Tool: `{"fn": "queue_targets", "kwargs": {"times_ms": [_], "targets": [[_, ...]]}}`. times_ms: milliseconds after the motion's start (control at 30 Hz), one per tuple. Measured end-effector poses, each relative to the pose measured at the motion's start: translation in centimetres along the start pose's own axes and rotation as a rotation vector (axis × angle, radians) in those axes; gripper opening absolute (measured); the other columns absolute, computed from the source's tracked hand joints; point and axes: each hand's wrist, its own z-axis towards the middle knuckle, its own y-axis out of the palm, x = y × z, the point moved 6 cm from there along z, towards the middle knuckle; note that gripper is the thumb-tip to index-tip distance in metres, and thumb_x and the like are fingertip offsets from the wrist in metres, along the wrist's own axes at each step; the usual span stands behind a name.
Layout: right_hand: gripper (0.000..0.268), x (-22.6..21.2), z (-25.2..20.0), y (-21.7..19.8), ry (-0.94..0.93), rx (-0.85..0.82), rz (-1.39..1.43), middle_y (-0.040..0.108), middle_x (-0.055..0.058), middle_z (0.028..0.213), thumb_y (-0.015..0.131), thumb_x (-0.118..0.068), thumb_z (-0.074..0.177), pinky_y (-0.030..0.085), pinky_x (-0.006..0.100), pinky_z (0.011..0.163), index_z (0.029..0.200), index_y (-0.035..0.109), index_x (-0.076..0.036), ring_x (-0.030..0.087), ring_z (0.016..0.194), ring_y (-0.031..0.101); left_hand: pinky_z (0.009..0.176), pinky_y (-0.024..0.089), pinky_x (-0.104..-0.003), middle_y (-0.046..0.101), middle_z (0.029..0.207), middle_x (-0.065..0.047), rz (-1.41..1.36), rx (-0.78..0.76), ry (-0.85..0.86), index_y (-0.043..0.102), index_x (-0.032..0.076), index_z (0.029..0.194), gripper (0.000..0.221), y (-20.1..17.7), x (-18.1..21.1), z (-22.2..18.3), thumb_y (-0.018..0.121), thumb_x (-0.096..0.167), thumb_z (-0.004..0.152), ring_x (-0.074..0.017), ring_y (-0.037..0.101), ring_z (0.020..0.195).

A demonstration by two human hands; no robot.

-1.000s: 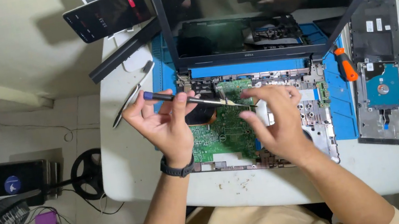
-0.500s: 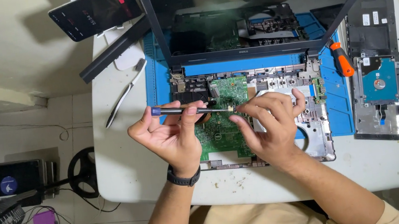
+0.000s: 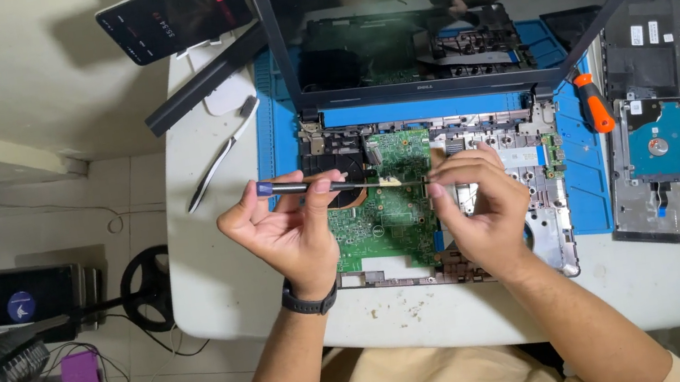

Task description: Assembling and connecting internal components of a laptop, including the cooling fan and motherboard cables.

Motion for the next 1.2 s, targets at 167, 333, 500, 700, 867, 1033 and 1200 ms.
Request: {"fn": "queue_targets", "kwargs": {"times_ms": [167, 333, 500, 700, 867, 1033, 1200], "targets": [[0.015, 2.0, -0.3, -0.5, 0.094, -0.024, 0.189, 0.076, 0.014, 0.084, 0.078, 0.01, 0.085, 0.044, 0.047, 0.104, 0.084, 0.068, 0.0, 0.028, 0.085, 0.071, 0.066, 0.071, -0.054, 0.058, 0.107, -0.019, -0.026, 0.106, -0.138, 0.03, 0.009, 0.136, 0.065, -1.4, -0.6, 0.2, 0.075, -0.003, 0.092, -0.0423, 0.077, 0.082], [0.021, 2.4, -0.6, -0.3, 0.091, -0.049, 0.23, 0.076, 0.016, 0.087, 0.081, 0.011, 0.081, 0.046, 0.049, 0.104, 0.094, 0.067, 0.003, 0.03, 0.087, 0.073, 0.067, 0.071, -0.051, 0.057, 0.107, -0.016, -0.061, 0.219, -0.24, 0.033, 0.01, 0.136, 0.062, -2.3, -1.0, -0.4, 0.074, -0.002, 0.092, -0.0399, 0.077, 0.082], [0.026, 3.3, -1.3, -0.5, 0.135, -0.024, 0.218, 0.078, 0.01, 0.088, 0.085, 0.004, 0.081, 0.035, 0.038, 0.12, 0.099, 0.067, -0.001, 0.019, 0.093, 0.074, 0.069, 0.071, -0.051, 0.056, 0.106, -0.014, -0.098, 0.291, -0.293, 0.034, 0.011, 0.135, 0.059, -2.7, -0.9, -0.8, 0.074, 0.0, 0.093, -0.0378, 0.077, 0.083], [0.026, 3.9, -1.9, -0.4, 0.161, -0.009, 0.224, 0.078, 0.01, 0.086, 0.086, 0.004, 0.079, 0.034, 0.037, 0.121, 0.096, 0.067, -0.001, 0.017, 0.092, 0.074, 0.069, 0.071, -0.051, 0.057, 0.106, -0.013, -0.103, 0.304, -0.282, 0.036, 0.013, 0.134, 0.056, -3.0, -0.7, -0.6, 0.072, -0.001, 0.094, -0.0363, 0.077, 0.083], [0.028, 4.3, -2.4, -0.1, 0.195, 0.033, 0.267, 0.078, 0.011, 0.085, 0.086, 0.004, 0.079, 0.037, 0.038, 0.119, 0.098, 0.066, -0.002, 0.016, 0.09, 0.074, 0.069, 0.071, -0.049, 0.057, 0.105, -0.013, -0.103, 0.297, -0.28, 0.035, 0.013, 0.134, 0.055, -2.7, -0.6, -0.5, 0.072, 0.0, 0.094, -0.0349, 0.077, 0.083], [0.031, 4.3, -2.3, -0.3, 0.229, 0.054, 0.285, 0.077, 0.013, 0.086, 0.086, 0.005, 0.079, 0.041, 0.041, 0.115, 0.101, 0.063, 0.0, 0.017, 0.087, 0.073, 0.069, 0.071, -0.048, 0.056, 0.105, -0.012, -0.1, 0.293, -0.283, 0.035, 0.013, 0.134, 0.055, -2.5, -0.4, -0.5, 0.071, 0.0, 0.095, -0.0344, 0.077, 0.083], [0.033, 4.0, -2.2, -0.2, 0.27, 0.064, 0.302, 0.078, 0.011, 0.087, 0.086, 0.002, 0.08, 0.043, 0.038, 0.114, 0.102, 0.061, -0.003, 0.014, 0.086, 0.072, 0.069, 0.071, -0.047, 0.056, 0.106, -0.012, -0.108, 0.294, -0.282, 0.035, 0.013, 0.133, 0.054, -2.4, -0.5, -0.5, 0.071, 0.001, 0.095, -0.0345, 0.077, 0.083]]}}
